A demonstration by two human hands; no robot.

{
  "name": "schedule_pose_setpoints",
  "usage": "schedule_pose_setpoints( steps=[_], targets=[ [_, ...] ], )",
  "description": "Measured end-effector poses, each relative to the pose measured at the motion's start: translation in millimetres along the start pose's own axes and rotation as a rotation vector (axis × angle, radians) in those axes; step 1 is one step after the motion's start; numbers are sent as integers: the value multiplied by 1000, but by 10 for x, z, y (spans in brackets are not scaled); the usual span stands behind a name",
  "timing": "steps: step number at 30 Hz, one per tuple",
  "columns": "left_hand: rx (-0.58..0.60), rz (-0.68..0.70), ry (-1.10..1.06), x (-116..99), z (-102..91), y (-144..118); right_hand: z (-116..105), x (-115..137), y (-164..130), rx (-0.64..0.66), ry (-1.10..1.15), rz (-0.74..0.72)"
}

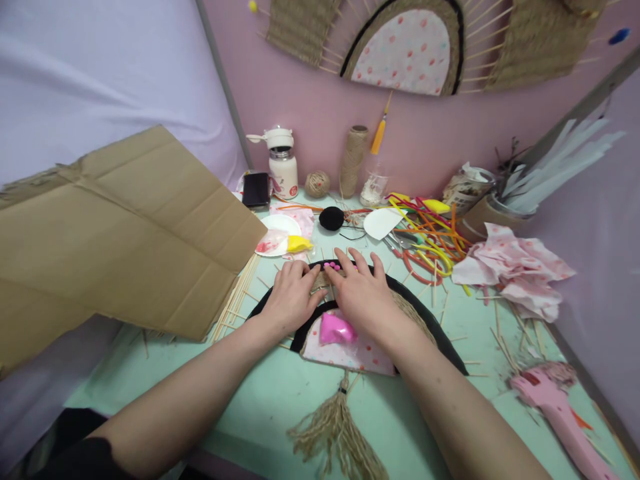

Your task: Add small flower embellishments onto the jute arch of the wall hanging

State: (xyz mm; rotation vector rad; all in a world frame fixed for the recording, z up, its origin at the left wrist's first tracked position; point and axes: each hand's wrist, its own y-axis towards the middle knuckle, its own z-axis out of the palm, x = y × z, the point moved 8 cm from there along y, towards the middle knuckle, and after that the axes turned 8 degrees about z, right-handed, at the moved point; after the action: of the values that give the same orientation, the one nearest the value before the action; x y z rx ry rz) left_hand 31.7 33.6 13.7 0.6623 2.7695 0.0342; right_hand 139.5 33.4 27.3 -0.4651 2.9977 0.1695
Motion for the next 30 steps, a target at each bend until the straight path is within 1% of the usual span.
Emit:
schedule_pose_setpoints(
  steps=[3,18,21,26,30],
  targets=[
    [11,-4,-7,6,14,1,19,-6,15,26,-2,11],
    [25,-7,-17,6,20,-2,93,-26,46,64,30,18],
    [25,-3,-20,5,19,0,78,-21,52,57,42,9],
    [20,1,-9,3,13,1,11,-75,61,7,62,23],
    [17,8,-3,-7,0,-2,-38,-166,65,29,38,41]
  ],
)
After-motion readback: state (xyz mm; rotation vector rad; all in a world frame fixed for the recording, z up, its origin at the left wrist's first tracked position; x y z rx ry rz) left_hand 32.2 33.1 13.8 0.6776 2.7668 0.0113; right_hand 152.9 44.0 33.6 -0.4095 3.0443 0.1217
